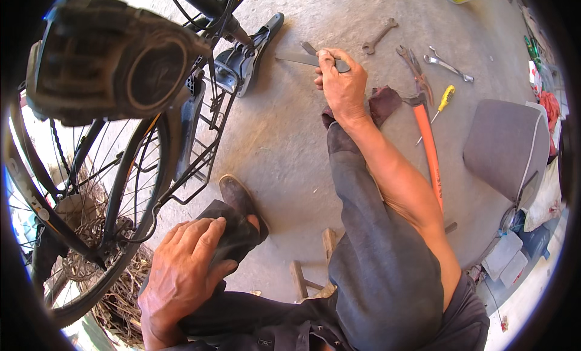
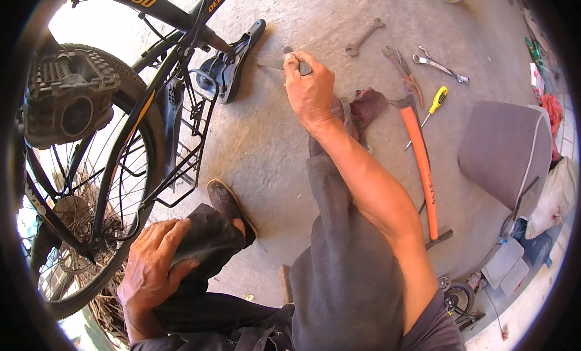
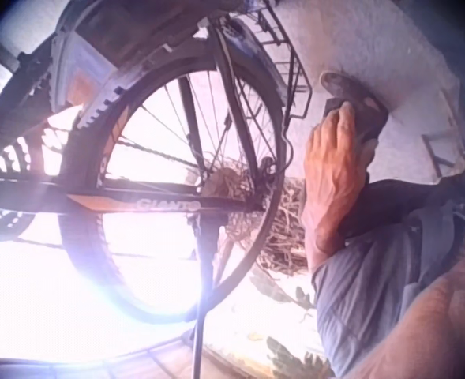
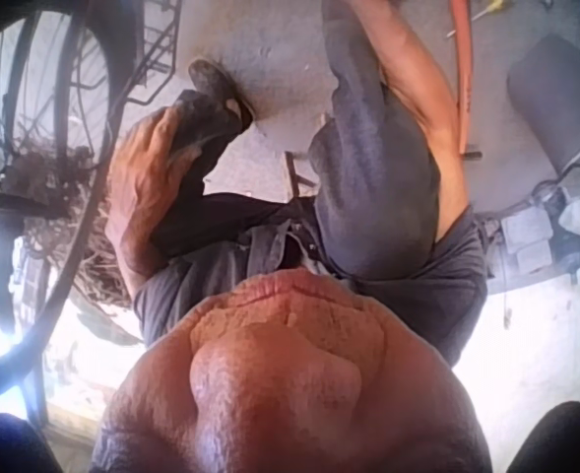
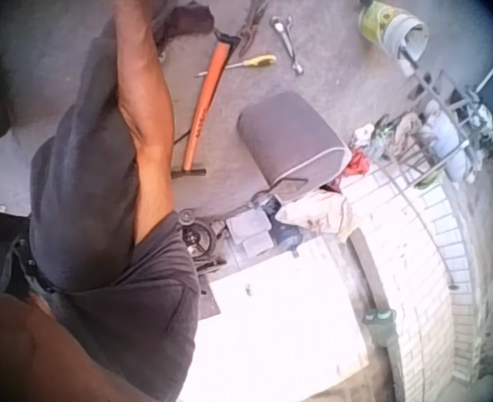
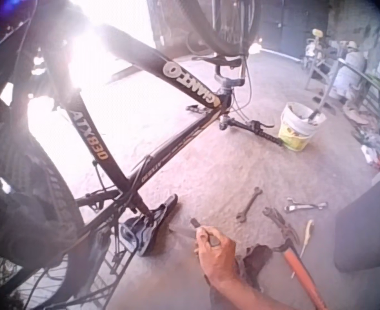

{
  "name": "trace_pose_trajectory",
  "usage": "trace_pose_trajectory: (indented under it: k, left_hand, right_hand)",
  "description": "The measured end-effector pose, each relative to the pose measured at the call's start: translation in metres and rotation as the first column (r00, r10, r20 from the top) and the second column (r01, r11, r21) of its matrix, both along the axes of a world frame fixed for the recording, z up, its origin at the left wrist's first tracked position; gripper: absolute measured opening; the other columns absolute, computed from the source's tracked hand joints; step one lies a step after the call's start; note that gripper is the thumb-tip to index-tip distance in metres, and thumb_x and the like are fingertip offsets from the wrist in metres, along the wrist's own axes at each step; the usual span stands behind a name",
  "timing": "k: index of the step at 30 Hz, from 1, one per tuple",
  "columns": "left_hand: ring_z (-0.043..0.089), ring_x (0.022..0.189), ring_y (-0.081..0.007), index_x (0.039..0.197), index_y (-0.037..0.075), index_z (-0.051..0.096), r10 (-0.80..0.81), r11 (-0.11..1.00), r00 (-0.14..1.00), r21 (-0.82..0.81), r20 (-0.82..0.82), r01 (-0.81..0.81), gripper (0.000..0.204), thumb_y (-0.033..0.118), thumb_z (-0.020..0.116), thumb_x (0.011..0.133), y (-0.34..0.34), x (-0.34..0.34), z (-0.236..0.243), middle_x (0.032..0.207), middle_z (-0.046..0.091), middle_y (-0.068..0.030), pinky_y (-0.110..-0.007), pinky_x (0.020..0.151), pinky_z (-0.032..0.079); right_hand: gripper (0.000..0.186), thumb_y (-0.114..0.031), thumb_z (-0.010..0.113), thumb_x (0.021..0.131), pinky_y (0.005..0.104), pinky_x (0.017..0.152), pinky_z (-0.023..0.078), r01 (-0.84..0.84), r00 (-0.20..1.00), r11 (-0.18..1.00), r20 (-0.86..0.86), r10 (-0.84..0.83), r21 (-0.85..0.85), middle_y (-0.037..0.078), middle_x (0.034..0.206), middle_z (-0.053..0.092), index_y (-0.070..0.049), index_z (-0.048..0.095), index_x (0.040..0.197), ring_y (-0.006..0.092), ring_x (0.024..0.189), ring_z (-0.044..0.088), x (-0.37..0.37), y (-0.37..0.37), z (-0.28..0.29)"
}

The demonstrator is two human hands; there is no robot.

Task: The person uses a tire lever to pry the tire off the rim of a bicycle wheel. They then use a wrench to adjust the pedal on the bicycle crank.

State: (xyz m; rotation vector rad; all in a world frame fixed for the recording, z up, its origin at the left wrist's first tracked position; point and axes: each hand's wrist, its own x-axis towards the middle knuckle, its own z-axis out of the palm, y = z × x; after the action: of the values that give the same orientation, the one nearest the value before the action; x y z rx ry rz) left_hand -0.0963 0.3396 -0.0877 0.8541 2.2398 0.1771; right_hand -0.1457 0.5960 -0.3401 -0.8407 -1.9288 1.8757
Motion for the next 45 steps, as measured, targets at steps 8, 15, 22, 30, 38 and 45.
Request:
trace_pose_trajectory:
  k: [8,15,22,30,38,45]
  left_hand:
    - [0.056,0.102,-0.0353,0.122,-0.001,0.049,0.005,1.0,1.0,-0.011,0.003,-0.005,0.062,0.017,0.076,0.069,-0.002,0.002,0.0,0.111,0.057,-0.0183,-0.043,0.089,0.045]
    - [0.056,0.102,-0.0358,0.123,0.0,0.049,0.011,1.0,1.0,-0.009,0.012,-0.011,0.063,0.018,0.076,0.07,-0.001,0.001,-0.001,0.111,0.057,-0.0181,-0.043,0.089,0.044]
    - [0.056,0.102,-0.0367,0.125,0.001,0.049,0.052,0.999,0.999,-0.012,0.005,-0.052,0.063,0.021,0.075,0.071,-0.005,0.004,0.001,0.112,0.057,-0.0176,-0.044,0.089,0.044]
    - [0.056,0.103,-0.0361,0.123,0.001,0.051,0.056,0.998,0.998,0.022,0.018,-0.056,0.06,0.023,0.074,0.072,-0.003,0.002,0.001,0.112,0.058,-0.0172,-0.044,0.09,0.044]
    - [0.056,0.104,-0.0361,0.122,0.001,0.052,0.058,0.998,0.998,0.007,0.026,-0.058,0.059,0.025,0.074,0.073,0.0,0.001,0.002,0.112,0.057,-0.0175,-0.044,0.091,0.044]
    - [0.056,0.103,-0.0361,0.123,0.001,0.051,0.045,0.999,0.999,-0.003,0.015,-0.045,0.061,0.023,0.075,0.071,0.003,0.0,0.0,0.111,0.058,-0.0171,-0.044,0.09,0.044]
  right_hand:
    - [0.019,-0.019,0.061,0.091,0.0243,0.051,0.049,-0.043,0.996,0.993,0.075,0.051,-0.111,0.005,0.069,0.062,-0.003,0.067,0.096,0.009,0.057,0.059,0.0,-0.001,0.008]
    - [0.017,-0.02,0.064,0.089,0.023,0.057,0.05,-0.207,0.973,0.978,0.101,0.206,0.008,0.003,0.073,0.063,-0.005,0.067,0.098,0.0084,0.061,0.059,0.008,0.01,-0.005]
    - [0.044,-0.012,0.07,0.078,0.0346,0.074,0.05,-0.619,0.777,0.704,0.135,0.615,0.348,0.01,0.097,0.064,-0.008,0.056,0.12,0.0197,0.085,0.062,0.047,-0.002,-0.011]
    - [0.06,-0.008,0.072,0.07,0.0376,0.076,0.05,-0.724,0.591,0.26,0.38,0.712,0.639,0.01,0.096,0.057,-0.009,0.049,0.126,0.0288,0.088,0.056,0.099,-0.016,-0.067]
    - [0.042,-0.009,0.073,0.069,0.0364,0.079,0.051,-0.778,0.509,0.139,0.485,0.711,0.613,0.008,0.101,0.059,-0.007,0.057,0.107,0.0272,0.094,0.057,0.111,-0.018,-0.11]
    - [0.033,-0.011,0.071,0.073,0.0383,0.079,0.049,-0.629,0.737,0.382,0.365,0.568,0.677,0.01,0.098,0.06,-0.006,0.06,0.103,0.0291,0.094,0.056,0.098,-0.006,-0.093]
